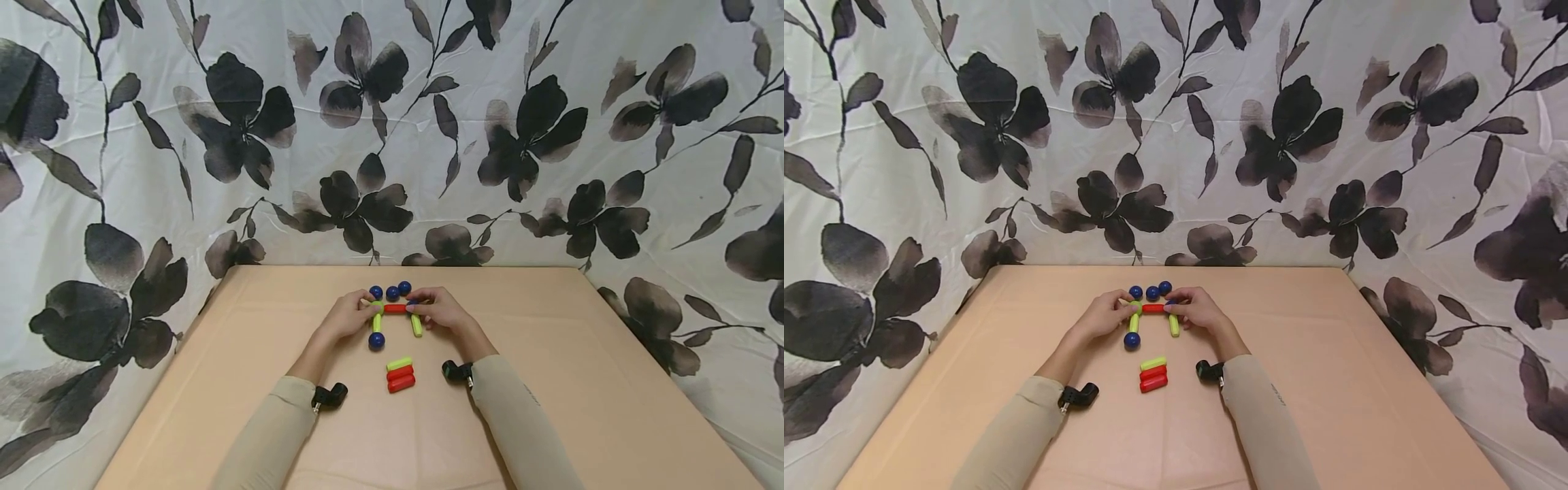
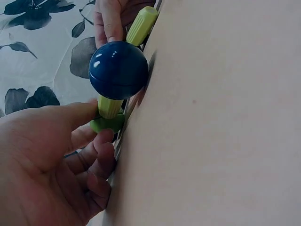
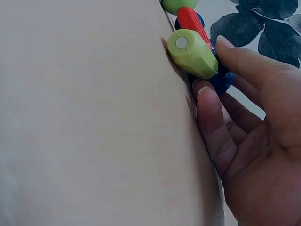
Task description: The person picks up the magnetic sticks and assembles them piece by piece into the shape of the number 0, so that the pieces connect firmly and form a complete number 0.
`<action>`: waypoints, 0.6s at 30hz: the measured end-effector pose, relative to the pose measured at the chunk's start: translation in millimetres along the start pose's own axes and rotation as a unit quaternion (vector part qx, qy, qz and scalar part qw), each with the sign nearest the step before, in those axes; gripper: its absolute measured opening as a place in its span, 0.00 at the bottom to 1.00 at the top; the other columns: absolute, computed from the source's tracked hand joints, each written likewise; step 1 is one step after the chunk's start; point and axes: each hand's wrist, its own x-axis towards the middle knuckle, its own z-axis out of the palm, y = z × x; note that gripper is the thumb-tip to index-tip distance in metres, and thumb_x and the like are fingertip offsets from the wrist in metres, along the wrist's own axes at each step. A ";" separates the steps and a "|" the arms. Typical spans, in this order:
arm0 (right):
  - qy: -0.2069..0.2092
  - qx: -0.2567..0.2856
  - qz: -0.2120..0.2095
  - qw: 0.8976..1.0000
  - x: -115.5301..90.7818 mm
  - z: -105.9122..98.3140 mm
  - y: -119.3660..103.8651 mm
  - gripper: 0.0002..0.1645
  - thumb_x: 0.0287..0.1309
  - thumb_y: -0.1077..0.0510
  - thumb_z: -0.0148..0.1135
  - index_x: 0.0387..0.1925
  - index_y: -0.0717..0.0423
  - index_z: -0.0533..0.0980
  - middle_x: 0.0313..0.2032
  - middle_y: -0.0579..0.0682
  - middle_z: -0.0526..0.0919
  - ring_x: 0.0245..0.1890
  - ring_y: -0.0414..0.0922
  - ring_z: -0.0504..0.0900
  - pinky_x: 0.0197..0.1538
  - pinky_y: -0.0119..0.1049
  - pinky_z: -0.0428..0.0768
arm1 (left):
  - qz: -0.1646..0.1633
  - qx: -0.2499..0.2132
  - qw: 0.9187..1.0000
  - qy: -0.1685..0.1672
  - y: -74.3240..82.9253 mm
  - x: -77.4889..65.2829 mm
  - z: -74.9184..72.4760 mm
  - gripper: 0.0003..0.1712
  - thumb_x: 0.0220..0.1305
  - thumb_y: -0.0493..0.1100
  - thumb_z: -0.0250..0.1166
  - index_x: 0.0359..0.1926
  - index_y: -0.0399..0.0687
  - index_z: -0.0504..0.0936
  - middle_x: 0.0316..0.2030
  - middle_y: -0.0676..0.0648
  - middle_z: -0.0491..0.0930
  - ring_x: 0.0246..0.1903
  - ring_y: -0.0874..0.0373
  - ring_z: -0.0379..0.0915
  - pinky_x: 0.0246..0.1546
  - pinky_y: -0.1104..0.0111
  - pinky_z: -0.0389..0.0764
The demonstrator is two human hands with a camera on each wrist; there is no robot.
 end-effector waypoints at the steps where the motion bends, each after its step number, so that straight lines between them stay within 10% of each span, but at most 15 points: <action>1: -0.001 0.000 0.001 1.000 0.8 -0.2 0.4 0.21 0.66 0.55 0.72 0.57 0.59 0.82 0.38 0.51 0.84 0.21 0.42 0.75 0.25 0.31 0.80 | -0.002 0.001 1.000 0.004 -0.3 0.2 0.8 0.20 0.72 0.53 0.67 0.56 0.44 0.82 0.28 0.49 0.79 0.24 0.58 0.71 0.27 0.68 0.69; 18: 0.083 -0.026 0.021 0.996 10.6 -8.4 -1.8 0.15 0.72 0.54 0.65 0.52 0.60 0.82 0.35 0.54 0.81 0.22 0.43 0.75 0.21 0.34 0.80 | -0.028 -0.012 1.000 0.007 -1.6 -1.1 5.5 0.20 0.74 0.55 0.65 0.57 0.49 0.81 0.30 0.49 0.79 0.24 0.57 0.71 0.25 0.67 0.68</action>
